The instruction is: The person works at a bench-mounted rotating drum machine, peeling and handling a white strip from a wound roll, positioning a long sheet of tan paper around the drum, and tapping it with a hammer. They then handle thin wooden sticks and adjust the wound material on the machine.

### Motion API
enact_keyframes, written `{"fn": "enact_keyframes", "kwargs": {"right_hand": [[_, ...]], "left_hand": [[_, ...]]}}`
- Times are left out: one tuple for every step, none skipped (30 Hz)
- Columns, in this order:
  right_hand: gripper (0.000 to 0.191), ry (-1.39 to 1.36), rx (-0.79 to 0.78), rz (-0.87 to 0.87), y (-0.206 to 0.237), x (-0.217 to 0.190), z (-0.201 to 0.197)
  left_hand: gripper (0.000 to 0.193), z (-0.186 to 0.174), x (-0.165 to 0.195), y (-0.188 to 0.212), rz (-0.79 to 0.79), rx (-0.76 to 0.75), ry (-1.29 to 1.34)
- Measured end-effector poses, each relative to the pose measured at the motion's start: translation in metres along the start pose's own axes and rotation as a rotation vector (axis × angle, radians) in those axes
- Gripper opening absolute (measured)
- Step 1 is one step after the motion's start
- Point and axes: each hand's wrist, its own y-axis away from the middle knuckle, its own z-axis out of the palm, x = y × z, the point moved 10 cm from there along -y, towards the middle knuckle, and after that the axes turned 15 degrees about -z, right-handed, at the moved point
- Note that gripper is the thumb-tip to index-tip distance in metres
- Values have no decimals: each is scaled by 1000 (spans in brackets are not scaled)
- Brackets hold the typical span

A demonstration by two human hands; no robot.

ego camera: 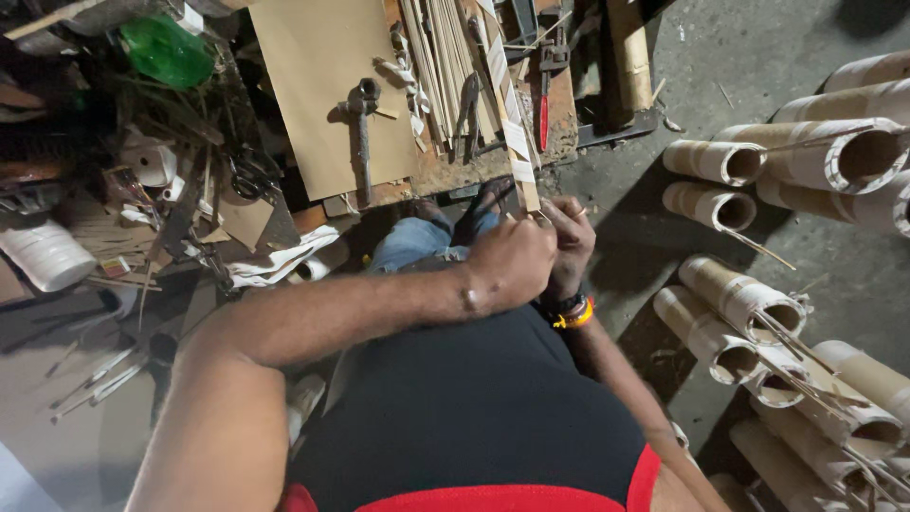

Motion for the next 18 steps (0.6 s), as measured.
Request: {"fn": "enact_keyframes", "kwargs": {"right_hand": [[36, 56, -2, 9, 3, 3, -1], [32, 38, 27, 32, 5, 7, -3], [28, 18, 56, 46, 6, 11, -5], [25, -4, 85, 59, 7, 13, -5], [27, 6, 74, 53, 5, 13, -3], [27, 24, 64, 36, 3, 10, -1], [28, 30, 62, 43, 2, 7, 1], [28, 13, 77, 69, 1, 4, 2], [29, -20, 104, 107, 1, 0, 3], [30, -56, 129, 142, 1, -4, 5], [31, -220, 196, 277, 8, -2, 7], [32, -399, 296, 411, 19, 0, 10], [33, -558, 409, 532, 29, 0, 11], [34, -597, 465, 560, 34, -5, 10], [35, -644, 529, 603, 38, -4, 9], [37, -683, 597, 634, 43, -3, 8], [38, -661, 606, 647, 43, 1, 7], [39, -619, 588, 648, 42, 6, 6]], "left_hand": [[16, 2, 3, 1, 16, -9, -9], [17, 3, 6, 1, 32, -16, -16], [18, 5, 8, 1, 51, -17, -26], [18, 4, 8, 0, 52, -1, -21], [19, 4, 7, -1, 52, 12, -16], [19, 6, 7, -3, 52, 22, -9], [20, 10, 8, -5, 62, 5, -4], [21, 15, 9, -6, 74, -11, 0], [22, 19, 13, -7, 87, -25, 5], [23, 24, 17, -8, 102, -47, -22], [24, 30, 23, -6, 115, -75, -47], [25, 33, 28, -6, 129, -104, -70], [23, 35, 40, 1, 201, -146, -61], [22, 34, 50, 7, 275, -183, -55], [23, 29, 59, 13, 349, -220, -49], [24, 14, 64, 14, 391, -190, 20], [26, -5, 62, 13, 433, -162, 92], [28, -24, 59, 9, 471, -138, 166]]}}
